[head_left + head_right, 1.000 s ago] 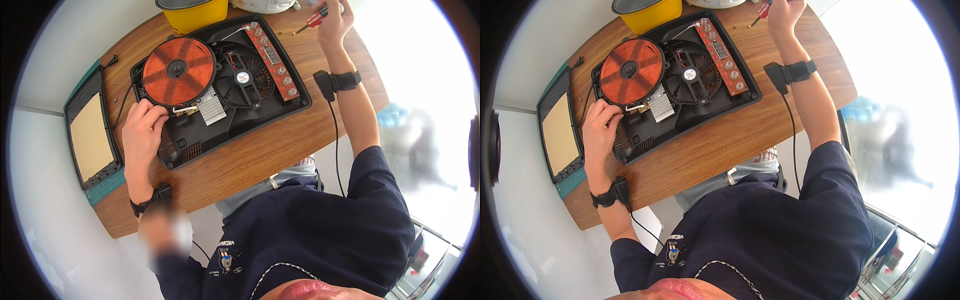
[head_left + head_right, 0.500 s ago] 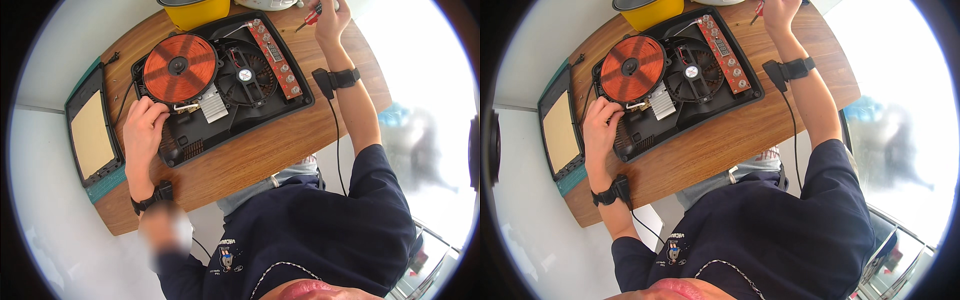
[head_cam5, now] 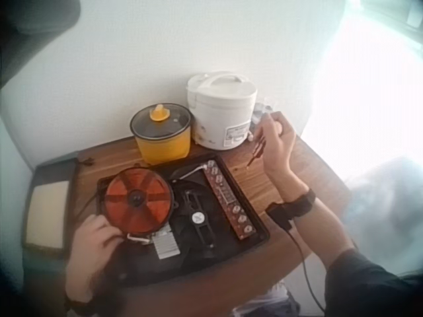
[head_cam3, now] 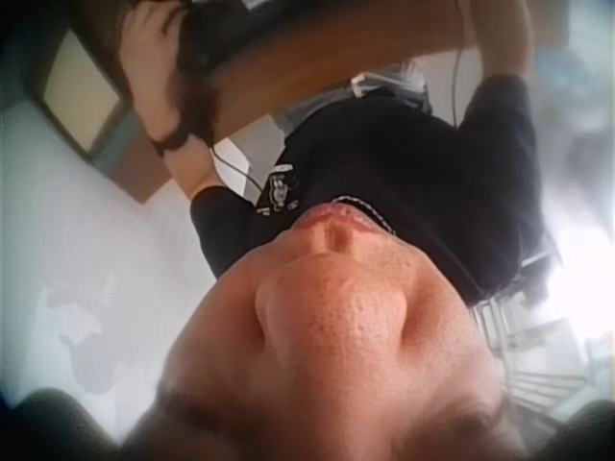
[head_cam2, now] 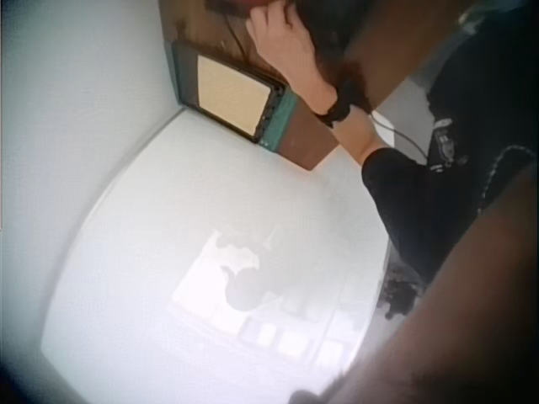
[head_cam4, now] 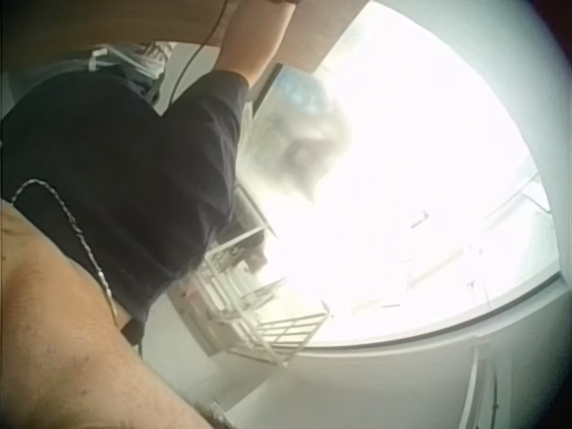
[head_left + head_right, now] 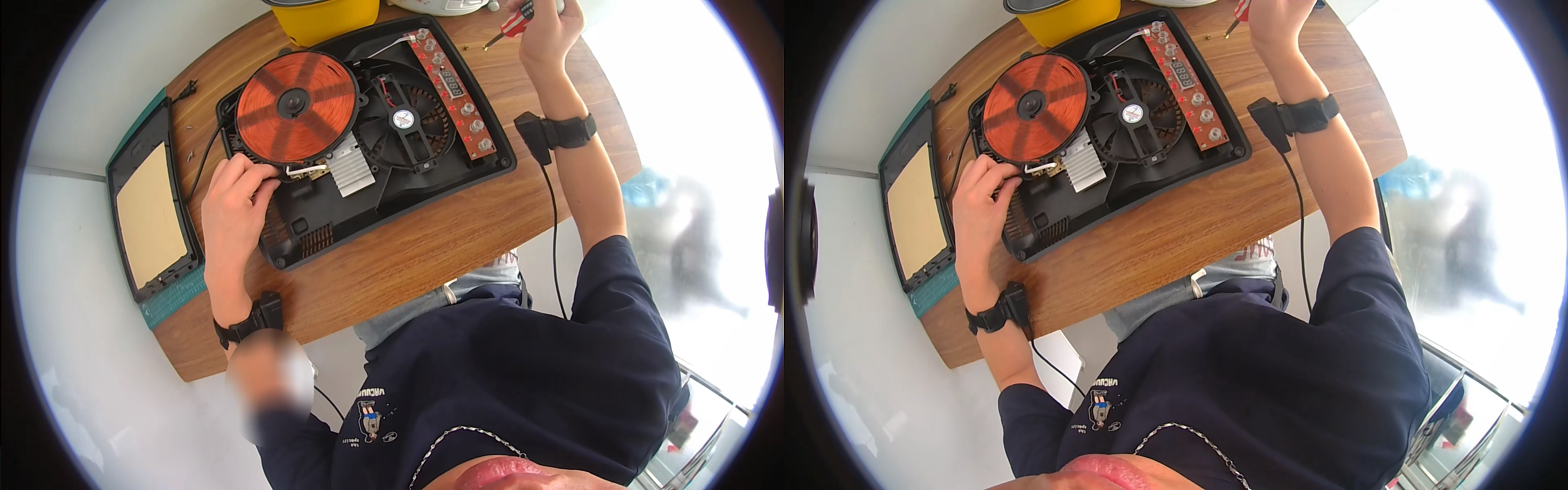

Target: The person assembles an induction cooktop by connecting wires to the internal circuit board, installing a copper coil, and securing components with screws. They then place the top cover onto the unit and fasten it.

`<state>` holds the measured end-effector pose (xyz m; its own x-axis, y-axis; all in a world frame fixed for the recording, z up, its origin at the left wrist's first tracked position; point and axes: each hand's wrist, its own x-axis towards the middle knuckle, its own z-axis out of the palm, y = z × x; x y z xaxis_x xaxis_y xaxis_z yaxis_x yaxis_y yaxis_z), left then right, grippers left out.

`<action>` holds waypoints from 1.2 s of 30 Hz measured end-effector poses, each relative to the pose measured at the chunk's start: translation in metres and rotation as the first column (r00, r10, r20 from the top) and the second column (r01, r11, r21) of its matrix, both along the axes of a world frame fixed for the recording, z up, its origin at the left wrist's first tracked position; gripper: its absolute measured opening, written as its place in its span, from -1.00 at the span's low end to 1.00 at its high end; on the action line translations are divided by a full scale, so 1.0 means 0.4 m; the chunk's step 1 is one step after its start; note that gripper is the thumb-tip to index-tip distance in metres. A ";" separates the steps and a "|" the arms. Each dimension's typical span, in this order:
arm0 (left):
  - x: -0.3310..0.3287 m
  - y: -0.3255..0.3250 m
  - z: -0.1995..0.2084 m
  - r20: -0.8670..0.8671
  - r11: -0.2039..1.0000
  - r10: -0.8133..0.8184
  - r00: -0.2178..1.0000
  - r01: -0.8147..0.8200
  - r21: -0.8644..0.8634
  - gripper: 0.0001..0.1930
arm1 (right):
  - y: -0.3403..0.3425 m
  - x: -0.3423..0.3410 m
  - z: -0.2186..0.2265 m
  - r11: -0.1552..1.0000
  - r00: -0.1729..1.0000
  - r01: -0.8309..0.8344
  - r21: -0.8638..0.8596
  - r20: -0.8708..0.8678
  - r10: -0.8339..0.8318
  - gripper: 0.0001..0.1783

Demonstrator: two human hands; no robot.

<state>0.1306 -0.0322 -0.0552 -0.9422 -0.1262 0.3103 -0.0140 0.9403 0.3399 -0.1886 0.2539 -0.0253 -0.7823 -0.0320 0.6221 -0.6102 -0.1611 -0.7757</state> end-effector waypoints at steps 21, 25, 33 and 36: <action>-0.101 0.125 0.223 -0.256 0.895 -0.003 0.967 0.117 0.430 -0.59 | -0.066 0.240 0.318 0.606 0.727 -0.677 -0.418 -0.252 0.638 -0.72; -0.132 0.163 0.239 -0.301 0.833 0.020 0.954 0.151 0.532 -0.49 | -0.043 0.249 0.341 0.532 0.675 -0.707 -0.466 -0.217 0.705 -0.69; -0.106 0.201 0.266 -0.311 0.716 0.028 0.950 0.198 0.669 -0.52 | 0.020 0.219 0.309 0.281 0.479 -0.765 -0.580 -0.219 0.850 -0.66; -0.105 0.211 0.262 -0.325 0.669 0.031 0.945 0.222 0.710 -0.54 | 0.020 0.210 0.311 0.244 0.444 -0.742 -0.625 -0.184 0.877 -0.67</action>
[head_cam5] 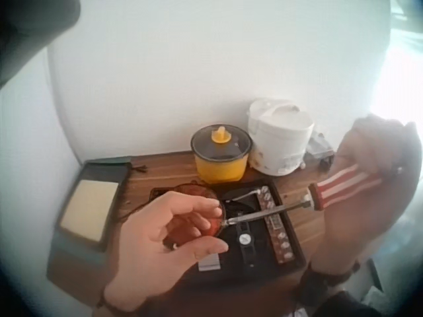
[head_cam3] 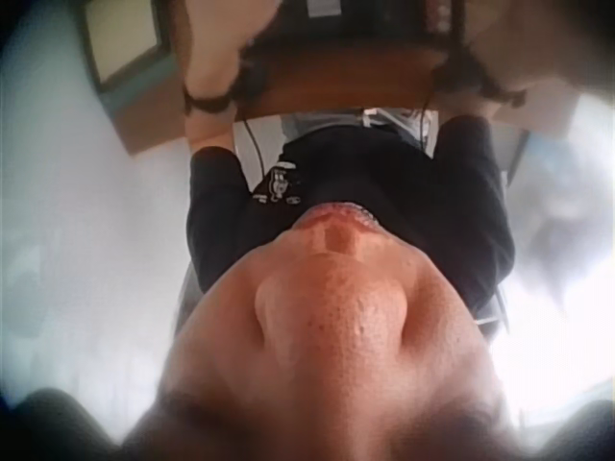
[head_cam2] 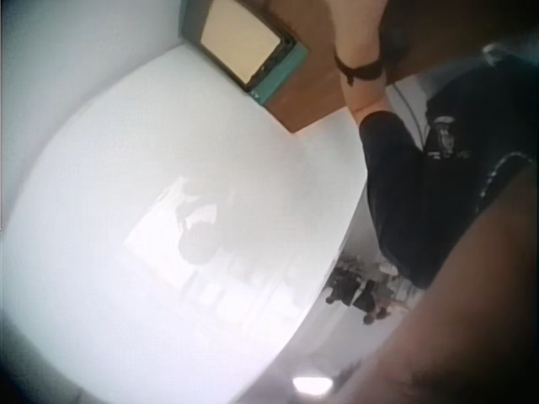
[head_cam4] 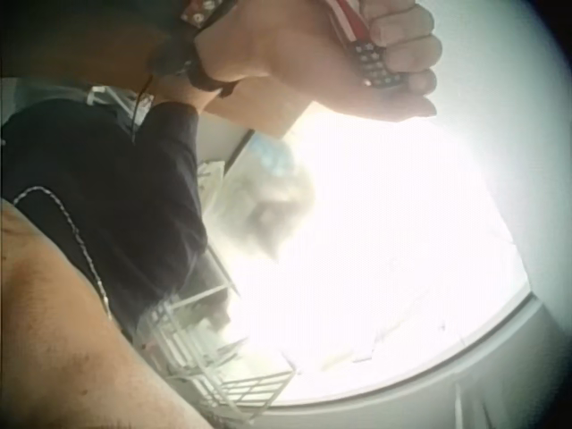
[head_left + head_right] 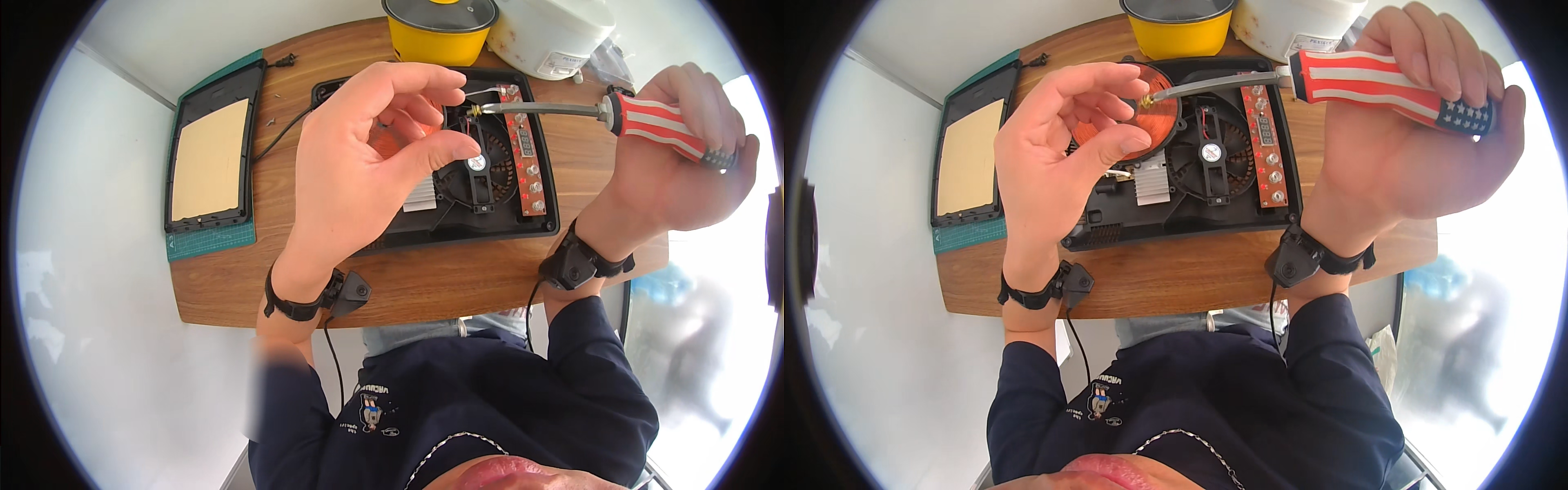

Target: The person assembles an induction cooktop by connecting wires to the internal circuit board, installing a copper coil, and securing components with screws. They then place the top cover onto the unit and fasten it.

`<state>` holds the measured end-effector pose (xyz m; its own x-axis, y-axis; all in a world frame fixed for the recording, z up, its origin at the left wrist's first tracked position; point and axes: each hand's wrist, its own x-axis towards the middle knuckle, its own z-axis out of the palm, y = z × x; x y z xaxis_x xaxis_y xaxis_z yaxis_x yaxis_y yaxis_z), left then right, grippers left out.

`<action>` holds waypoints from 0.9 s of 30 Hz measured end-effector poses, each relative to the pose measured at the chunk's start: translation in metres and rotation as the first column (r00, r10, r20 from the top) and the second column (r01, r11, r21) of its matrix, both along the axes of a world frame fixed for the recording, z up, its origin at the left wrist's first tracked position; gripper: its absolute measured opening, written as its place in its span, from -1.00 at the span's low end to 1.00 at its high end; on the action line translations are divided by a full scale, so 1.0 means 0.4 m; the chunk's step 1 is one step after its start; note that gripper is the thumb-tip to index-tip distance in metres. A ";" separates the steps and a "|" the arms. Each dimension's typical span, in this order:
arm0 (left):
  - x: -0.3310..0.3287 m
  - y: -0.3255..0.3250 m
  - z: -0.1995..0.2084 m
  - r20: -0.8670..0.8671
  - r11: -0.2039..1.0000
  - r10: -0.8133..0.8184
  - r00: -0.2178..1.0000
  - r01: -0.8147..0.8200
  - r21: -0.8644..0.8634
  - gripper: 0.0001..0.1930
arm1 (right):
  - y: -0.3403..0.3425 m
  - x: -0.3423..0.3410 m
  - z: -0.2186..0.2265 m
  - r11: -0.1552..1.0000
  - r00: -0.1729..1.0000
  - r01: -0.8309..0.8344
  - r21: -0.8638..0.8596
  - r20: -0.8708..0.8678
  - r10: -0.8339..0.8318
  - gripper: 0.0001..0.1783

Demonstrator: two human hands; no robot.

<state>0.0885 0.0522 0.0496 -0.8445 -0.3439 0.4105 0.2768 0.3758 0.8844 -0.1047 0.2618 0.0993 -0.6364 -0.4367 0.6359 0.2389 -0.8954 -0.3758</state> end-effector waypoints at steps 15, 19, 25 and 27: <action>-0.028 0.031 -0.056 -0.149 0.926 -0.082 0.985 0.131 0.353 -0.67 | 0.002 -0.014 -0.004 0.995 0.994 -0.101 -0.003 0.030 0.101 -0.75; -0.028 0.024 -0.061 -0.186 0.932 -0.108 0.977 0.164 0.323 -0.75 | 0.003 -0.014 -0.005 0.992 0.992 -0.124 -0.020 0.034 0.125 -0.75; -0.030 0.022 -0.068 -0.208 0.964 -0.073 0.976 0.122 0.237 -0.85 | 0.000 -0.012 -0.008 0.989 0.989 -0.144 -0.033 0.037 0.146 -0.76; -0.034 0.018 -0.075 -0.258 0.971 -0.071 0.964 0.125 0.201 -0.85 | -0.005 -0.012 -0.009 0.987 0.987 -0.156 -0.040 0.037 0.158 -0.77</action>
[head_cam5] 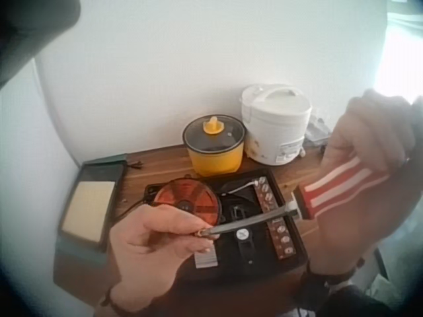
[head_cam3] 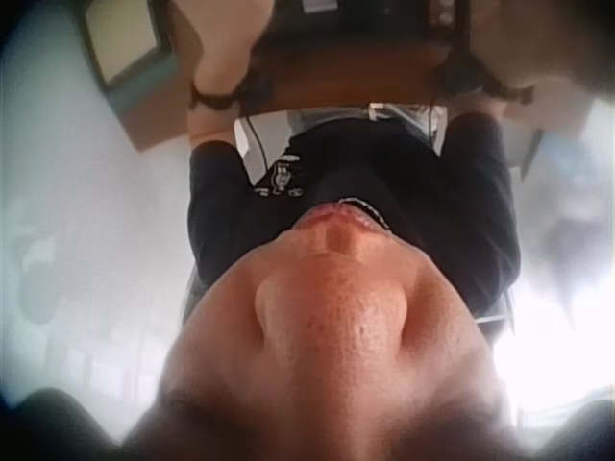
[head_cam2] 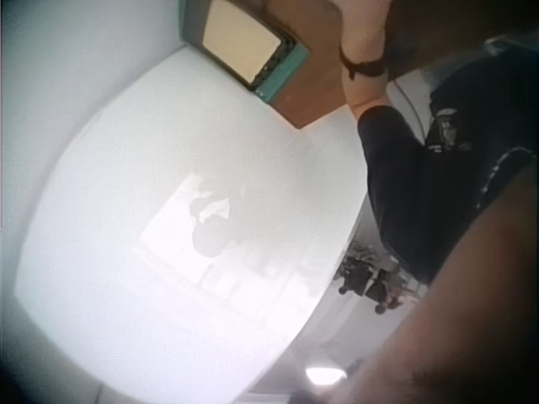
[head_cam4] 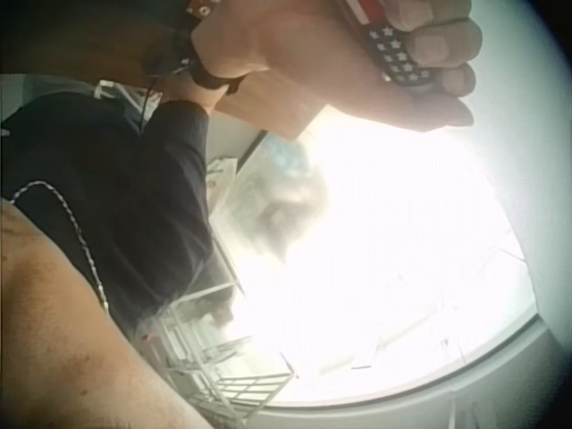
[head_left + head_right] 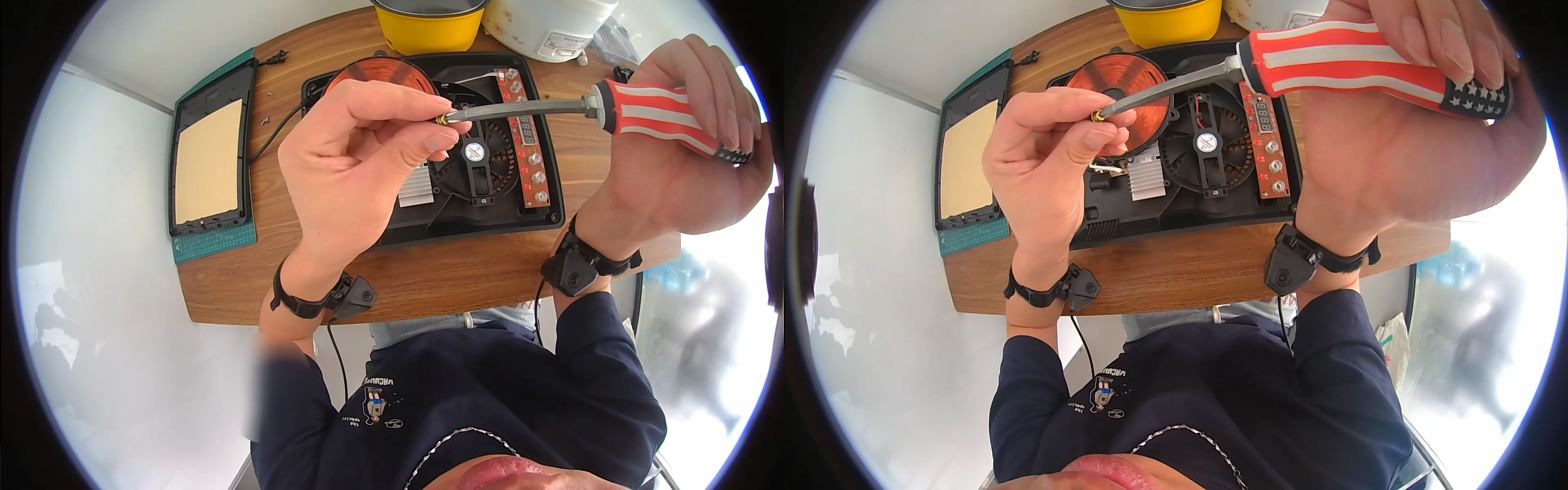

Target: The person assembles an induction cooktop by connecting wires to the internal circuit board, installing a copper coil, and securing components with screws. They then place the top cover onto the unit and fasten it.

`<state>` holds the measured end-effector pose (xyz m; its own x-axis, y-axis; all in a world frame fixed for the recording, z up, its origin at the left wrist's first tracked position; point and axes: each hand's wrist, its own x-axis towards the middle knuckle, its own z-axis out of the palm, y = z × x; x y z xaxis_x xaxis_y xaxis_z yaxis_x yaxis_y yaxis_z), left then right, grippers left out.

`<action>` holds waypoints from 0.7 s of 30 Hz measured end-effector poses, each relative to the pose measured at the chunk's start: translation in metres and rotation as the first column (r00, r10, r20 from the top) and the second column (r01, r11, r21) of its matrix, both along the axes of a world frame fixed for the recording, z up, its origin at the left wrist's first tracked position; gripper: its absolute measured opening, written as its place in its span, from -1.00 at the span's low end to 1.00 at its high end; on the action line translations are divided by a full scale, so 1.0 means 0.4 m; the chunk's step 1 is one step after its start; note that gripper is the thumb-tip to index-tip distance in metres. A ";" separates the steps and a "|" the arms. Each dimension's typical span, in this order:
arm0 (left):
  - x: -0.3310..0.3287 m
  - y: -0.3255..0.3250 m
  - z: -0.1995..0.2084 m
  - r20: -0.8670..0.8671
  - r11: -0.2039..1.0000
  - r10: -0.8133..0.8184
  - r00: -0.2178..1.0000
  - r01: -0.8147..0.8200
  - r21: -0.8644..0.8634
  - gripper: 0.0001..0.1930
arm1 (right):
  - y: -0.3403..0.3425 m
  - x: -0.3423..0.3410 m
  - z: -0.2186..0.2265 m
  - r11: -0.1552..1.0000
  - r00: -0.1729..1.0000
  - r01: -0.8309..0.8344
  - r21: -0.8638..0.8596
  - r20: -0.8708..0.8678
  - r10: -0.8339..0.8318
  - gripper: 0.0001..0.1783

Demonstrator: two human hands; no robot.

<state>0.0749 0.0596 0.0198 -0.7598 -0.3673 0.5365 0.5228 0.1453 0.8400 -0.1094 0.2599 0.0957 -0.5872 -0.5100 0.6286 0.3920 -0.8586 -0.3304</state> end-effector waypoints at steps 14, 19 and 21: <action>0.008 -0.034 0.002 -0.372 0.958 0.041 0.927 0.069 0.280 -0.76 | -0.150 0.075 -0.017 0.647 0.741 0.637 0.419 -0.100 -0.664 -0.43; 0.009 -0.053 0.013 -0.451 0.939 0.046 0.891 0.116 0.325 -0.76 | -0.112 -0.006 -0.038 0.653 0.828 0.555 0.516 -0.421 -0.371 -0.44; 0.015 -0.048 0.011 -0.377 0.970 0.070 0.923 0.026 0.244 -0.75 | -0.110 -0.011 -0.044 0.625 0.831 0.552 0.551 -0.429 -0.355 -0.45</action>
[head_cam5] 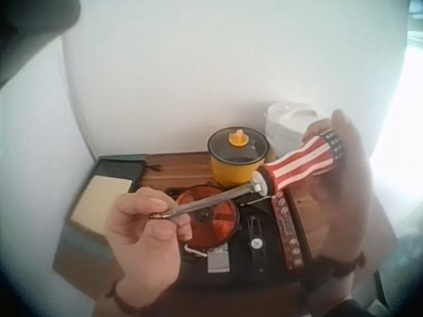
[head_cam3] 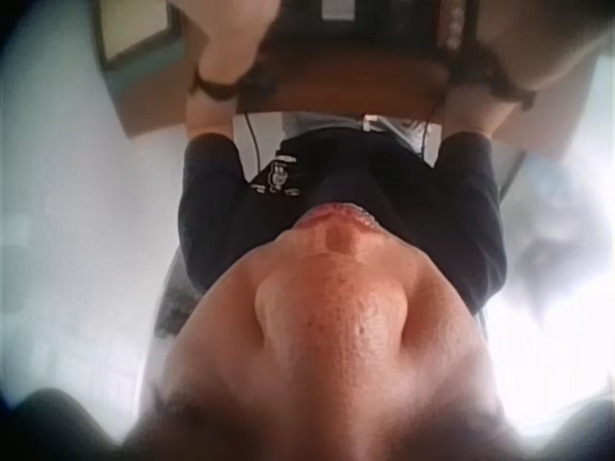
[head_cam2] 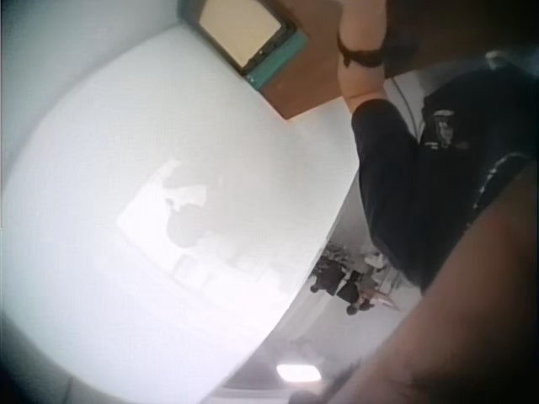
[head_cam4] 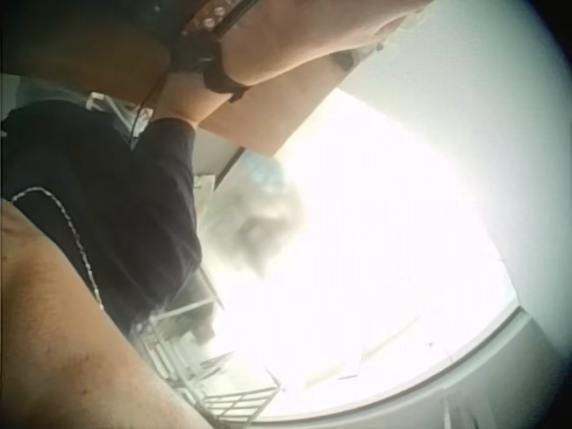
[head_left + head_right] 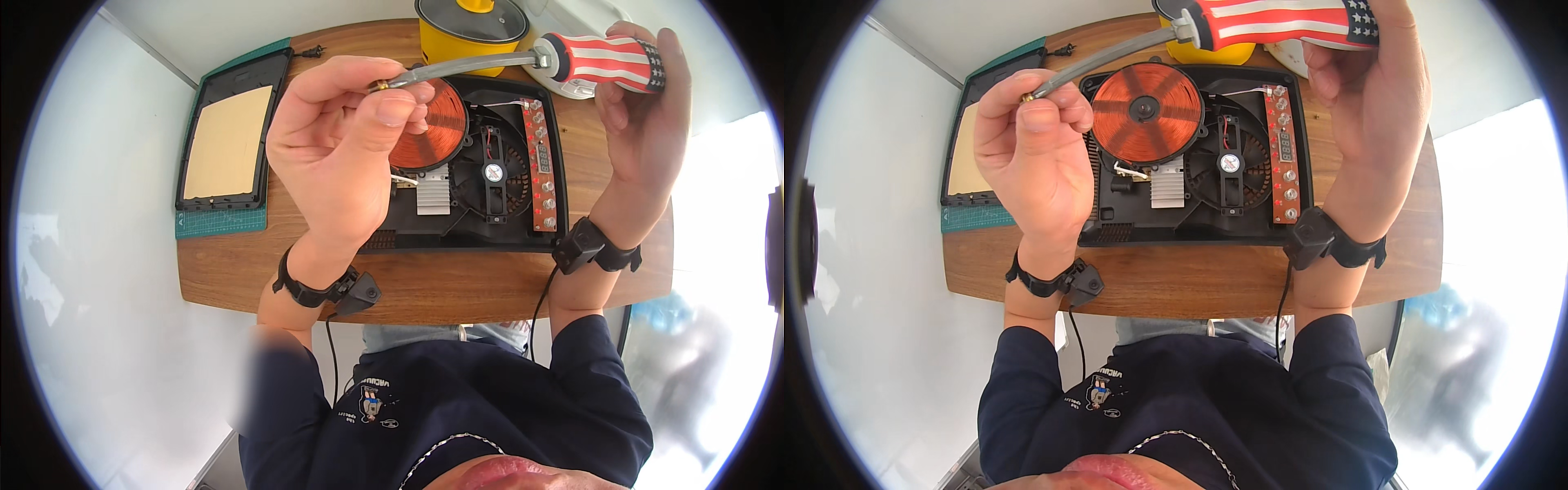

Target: The person assembles an induction cooktop by connecting wires to the internal circuit board, installing a copper coil, and securing components with screws. They then place the top cover onto the unit and fasten it.

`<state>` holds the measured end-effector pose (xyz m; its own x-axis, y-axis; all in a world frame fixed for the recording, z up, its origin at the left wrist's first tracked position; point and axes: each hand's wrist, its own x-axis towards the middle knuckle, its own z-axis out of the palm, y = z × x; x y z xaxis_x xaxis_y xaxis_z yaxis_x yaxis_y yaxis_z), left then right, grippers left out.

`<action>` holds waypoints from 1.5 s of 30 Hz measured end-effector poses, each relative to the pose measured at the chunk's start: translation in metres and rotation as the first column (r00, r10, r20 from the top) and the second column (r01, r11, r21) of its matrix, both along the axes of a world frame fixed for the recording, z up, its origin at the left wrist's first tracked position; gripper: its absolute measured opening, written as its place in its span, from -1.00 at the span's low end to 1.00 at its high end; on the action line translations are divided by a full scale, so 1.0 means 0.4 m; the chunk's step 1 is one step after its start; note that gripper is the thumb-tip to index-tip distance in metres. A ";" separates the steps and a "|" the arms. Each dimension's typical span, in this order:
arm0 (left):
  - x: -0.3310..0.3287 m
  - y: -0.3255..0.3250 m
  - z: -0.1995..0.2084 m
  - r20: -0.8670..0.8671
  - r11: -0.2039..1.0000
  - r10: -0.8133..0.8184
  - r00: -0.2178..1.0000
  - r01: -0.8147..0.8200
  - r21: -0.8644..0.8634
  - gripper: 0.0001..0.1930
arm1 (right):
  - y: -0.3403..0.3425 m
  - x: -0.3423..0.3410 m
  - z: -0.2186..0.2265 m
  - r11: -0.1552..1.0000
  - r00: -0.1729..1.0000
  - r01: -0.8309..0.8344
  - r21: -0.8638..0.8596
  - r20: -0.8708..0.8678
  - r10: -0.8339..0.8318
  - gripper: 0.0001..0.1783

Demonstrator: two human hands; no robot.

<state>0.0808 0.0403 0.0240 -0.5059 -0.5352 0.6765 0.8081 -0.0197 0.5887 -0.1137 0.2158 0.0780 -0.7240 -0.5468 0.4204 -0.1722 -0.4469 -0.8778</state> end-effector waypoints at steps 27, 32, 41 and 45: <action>-0.013 -0.029 -0.005 0.018 0.989 0.033 0.999 -0.031 -0.142 -0.61 | -0.040 -0.008 -0.010 0.997 0.991 0.072 -0.039 0.115 -0.067 -0.46; -0.012 -0.043 -0.016 0.011 0.983 0.056 0.998 -0.054 -0.174 -0.68 | -0.034 -0.012 -0.011 0.999 0.995 -0.002 -0.045 0.101 0.007 -0.47; -0.009 -0.045 -0.011 0.035 0.984 0.082 0.996 -0.076 -0.160 -0.72 | -0.036 -0.017 -0.018 0.999 0.994 -0.028 -0.046 0.102 0.033 -0.47; -0.004 -0.052 -0.010 0.071 0.981 0.091 0.993 -0.077 -0.180 -0.68 | -0.035 -0.018 -0.018 0.998 0.994 -0.035 -0.052 0.101 0.040 -0.47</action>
